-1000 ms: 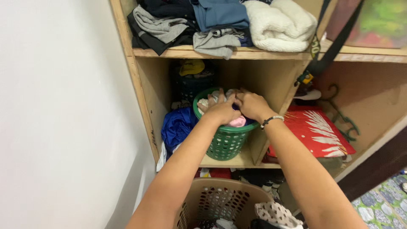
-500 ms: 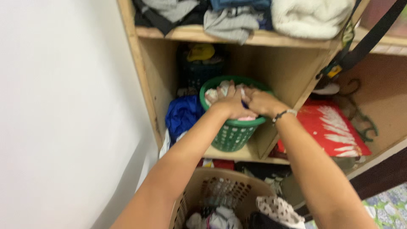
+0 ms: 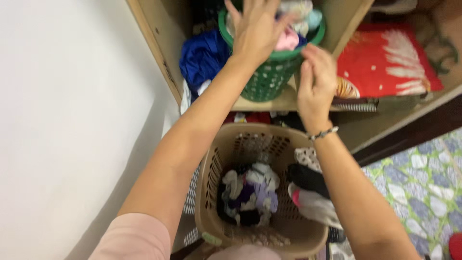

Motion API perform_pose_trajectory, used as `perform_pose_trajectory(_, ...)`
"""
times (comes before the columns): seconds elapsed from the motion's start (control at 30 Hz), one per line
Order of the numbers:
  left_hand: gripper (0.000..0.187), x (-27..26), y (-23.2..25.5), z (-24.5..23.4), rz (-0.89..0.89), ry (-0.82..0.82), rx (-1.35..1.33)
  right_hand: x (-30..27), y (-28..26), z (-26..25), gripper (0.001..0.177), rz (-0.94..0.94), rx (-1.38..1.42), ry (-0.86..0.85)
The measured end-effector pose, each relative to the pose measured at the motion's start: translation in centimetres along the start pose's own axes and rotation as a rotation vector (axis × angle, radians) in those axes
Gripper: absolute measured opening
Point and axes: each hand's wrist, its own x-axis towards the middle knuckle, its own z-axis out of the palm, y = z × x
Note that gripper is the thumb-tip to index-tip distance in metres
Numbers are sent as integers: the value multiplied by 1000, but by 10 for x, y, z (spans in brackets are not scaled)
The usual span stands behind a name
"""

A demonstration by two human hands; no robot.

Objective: The person folds various small clothing items, including socks and underwear, one by one from a beige laundry basket and places them into a green basket on a shelf.

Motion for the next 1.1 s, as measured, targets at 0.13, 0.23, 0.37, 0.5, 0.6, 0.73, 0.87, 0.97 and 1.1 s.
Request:
perform_pose_trajectory(0.13,16,-72,8,22,315,598,-108,-69,-9,-8,26,225,-11,-62)
perform_pose_trajectory(0.23,25,-149,15,54,486,398,-232,-116,6,-15,23,239,-103,-113)
perform_pose_trajectory(0.37,25,-253,12,116,412,-8,-427,-172,30,-27,16,708,124,-184)
perform_pose_trajectory(0.5,14,-369,-14,189,-14,-523,-475,-211,37,-50,19,939,253,-205)
perform_pose_trajectory(0.6,21,-457,-28,255,-257,-715,-338,-232,24,-68,21,1066,232,-182)
perform_pose_trajectory(0.73,32,-555,-42,319,-242,-1276,-39,-244,3,-93,18,1141,248,-121)
perform_pose_trajectory(0.87,29,-610,-44,343,-21,-1490,31,-252,-12,-115,21,1216,168,-156)
perform_pose_trajectory(0.97,29,-611,-39,351,-153,-1425,74,-259,-13,-122,21,1241,200,-137)
perform_pose_trajectory(1.1,27,-560,-44,327,-1053,-887,-355,-269,-5,-114,21,1264,232,-139)
